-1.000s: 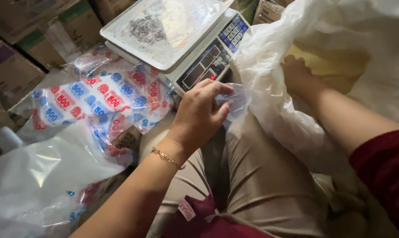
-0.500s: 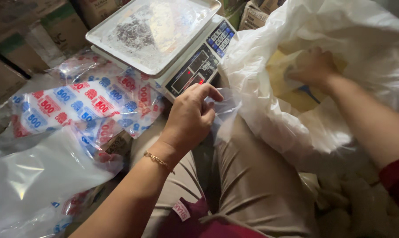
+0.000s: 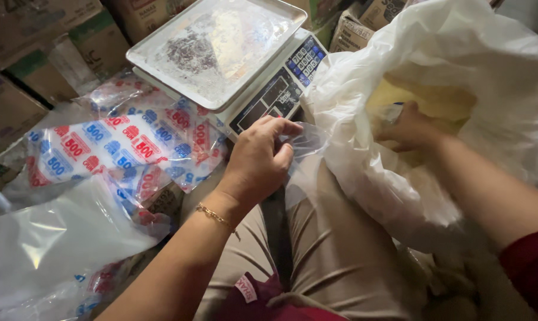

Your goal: The person scoops a yellow powder from a large sack into small plastic bags using a blue scoop, weighs each bag on a digital scale, and ties the bags closed. The person repeats this process for multiple bags, placing the finished packages aside.

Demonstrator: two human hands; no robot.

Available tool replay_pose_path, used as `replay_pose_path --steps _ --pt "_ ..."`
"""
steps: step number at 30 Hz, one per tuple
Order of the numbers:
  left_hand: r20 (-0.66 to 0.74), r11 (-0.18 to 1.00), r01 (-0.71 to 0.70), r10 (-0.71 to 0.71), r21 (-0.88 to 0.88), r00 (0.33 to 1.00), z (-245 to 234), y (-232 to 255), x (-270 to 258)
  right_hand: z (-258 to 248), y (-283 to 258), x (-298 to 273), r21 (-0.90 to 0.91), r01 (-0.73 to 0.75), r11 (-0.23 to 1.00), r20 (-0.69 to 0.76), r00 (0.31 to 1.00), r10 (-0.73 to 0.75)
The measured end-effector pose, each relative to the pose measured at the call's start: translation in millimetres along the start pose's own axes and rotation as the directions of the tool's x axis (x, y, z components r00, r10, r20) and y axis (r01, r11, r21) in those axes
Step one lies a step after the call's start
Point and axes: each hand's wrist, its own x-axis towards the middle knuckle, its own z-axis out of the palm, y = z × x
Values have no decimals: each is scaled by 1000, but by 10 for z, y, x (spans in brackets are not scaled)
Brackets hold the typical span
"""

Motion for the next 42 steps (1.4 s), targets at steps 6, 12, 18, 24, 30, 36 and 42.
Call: replay_pose_path --steps 6,12,18,24,30,36,42 --pt "7 998 32 -32 -44 999 -15 47 91 216 208 204 409 59 911 116 986 -116" --pt "20 994 75 -73 -76 997 -8 154 217 352 -27 155 592 -17 806 163 982 -99" --pt "0 996 9 -9 -85 1000 -86 308 317 566 -313 200 709 -36 704 279 931 -233" --pt "-15 984 106 -110 -143 994 -200 484 473 288 35 -33 816 -87 572 194 973 -128" --pt "-73 966 -53 36 -254 997 -131 744 705 -102 67 -605 878 -133 460 146 989 8" --pt "-215 905 -312 256 -290 942 157 887 982 -444 -30 -1059 914 -218 343 237 971 -14" --pt "-147 918 -379 362 -117 921 859 706 1114 -683 -71 -1214 952 -181 246 274 865 -421"
